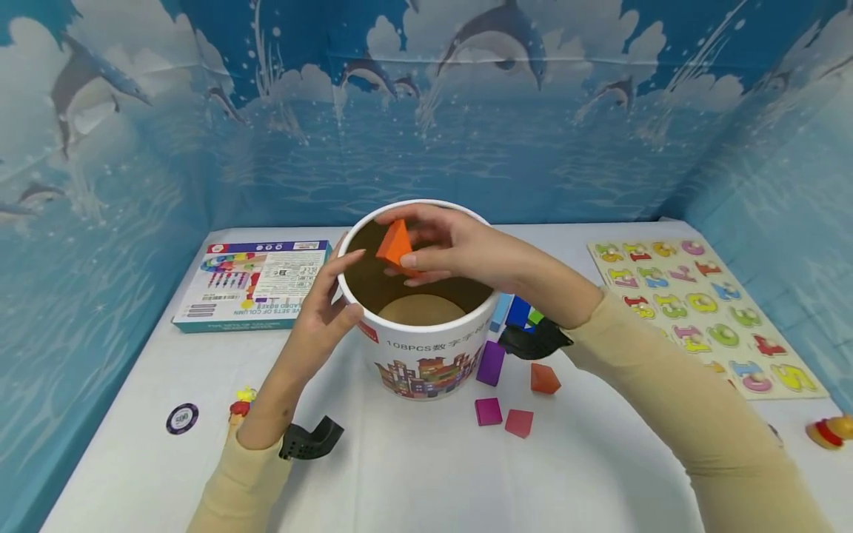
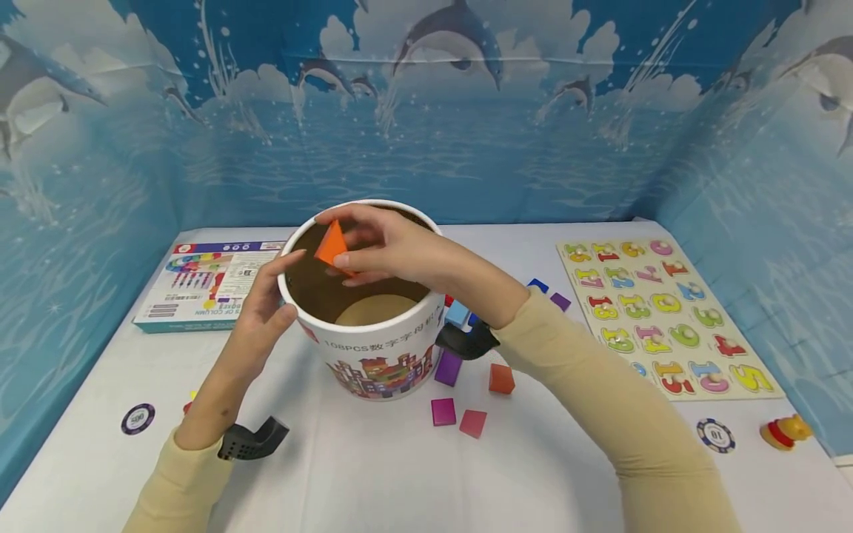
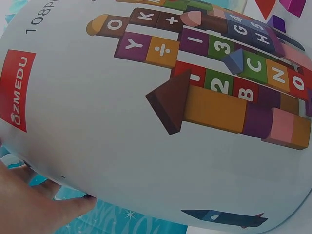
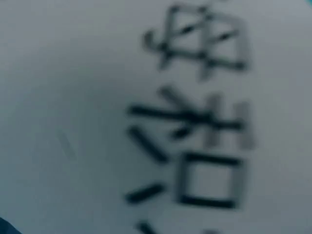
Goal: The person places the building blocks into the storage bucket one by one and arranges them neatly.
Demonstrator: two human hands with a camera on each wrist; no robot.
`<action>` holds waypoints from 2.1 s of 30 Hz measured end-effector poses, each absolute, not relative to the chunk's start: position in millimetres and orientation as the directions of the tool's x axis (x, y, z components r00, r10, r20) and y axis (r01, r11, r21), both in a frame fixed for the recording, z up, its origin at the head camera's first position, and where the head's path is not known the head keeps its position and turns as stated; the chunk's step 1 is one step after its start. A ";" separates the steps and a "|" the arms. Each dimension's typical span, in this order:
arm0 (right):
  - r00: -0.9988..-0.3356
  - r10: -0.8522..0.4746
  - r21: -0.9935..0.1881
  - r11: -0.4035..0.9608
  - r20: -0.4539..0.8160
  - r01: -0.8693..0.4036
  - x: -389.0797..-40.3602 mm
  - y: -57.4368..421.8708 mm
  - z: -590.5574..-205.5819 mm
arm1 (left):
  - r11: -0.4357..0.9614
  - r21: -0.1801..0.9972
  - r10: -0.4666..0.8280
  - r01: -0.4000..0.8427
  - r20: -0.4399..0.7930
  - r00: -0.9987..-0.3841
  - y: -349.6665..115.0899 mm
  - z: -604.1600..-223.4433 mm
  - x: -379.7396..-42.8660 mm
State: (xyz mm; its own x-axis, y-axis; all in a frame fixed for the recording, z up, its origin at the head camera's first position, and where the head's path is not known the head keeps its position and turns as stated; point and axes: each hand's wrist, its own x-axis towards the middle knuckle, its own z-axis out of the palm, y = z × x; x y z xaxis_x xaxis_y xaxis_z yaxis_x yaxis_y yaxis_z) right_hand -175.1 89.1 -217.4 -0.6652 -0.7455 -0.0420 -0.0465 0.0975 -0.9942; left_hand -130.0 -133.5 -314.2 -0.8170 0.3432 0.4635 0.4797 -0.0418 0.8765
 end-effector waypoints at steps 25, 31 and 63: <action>-0.599 -0.798 -0.880 0.232 0.072 -0.414 -159.2 94.0 -221.1 | -0.047 0.876 0.344 0.479 0.465 -0.816 -132.4 -315.4 -130.1; -0.733 -0.624 -0.933 0.016 0.271 -0.359 -114.1 166.7 -235.6 | -0.043 0.876 0.338 0.480 0.465 -0.818 -130.8 -314.6 -130.5; -0.791 -0.612 -0.732 0.545 -0.013 -0.410 -104.9 258.5 -405.0 | -0.084 0.870 0.342 0.485 0.483 -0.806 -132.9 -316.2 -132.7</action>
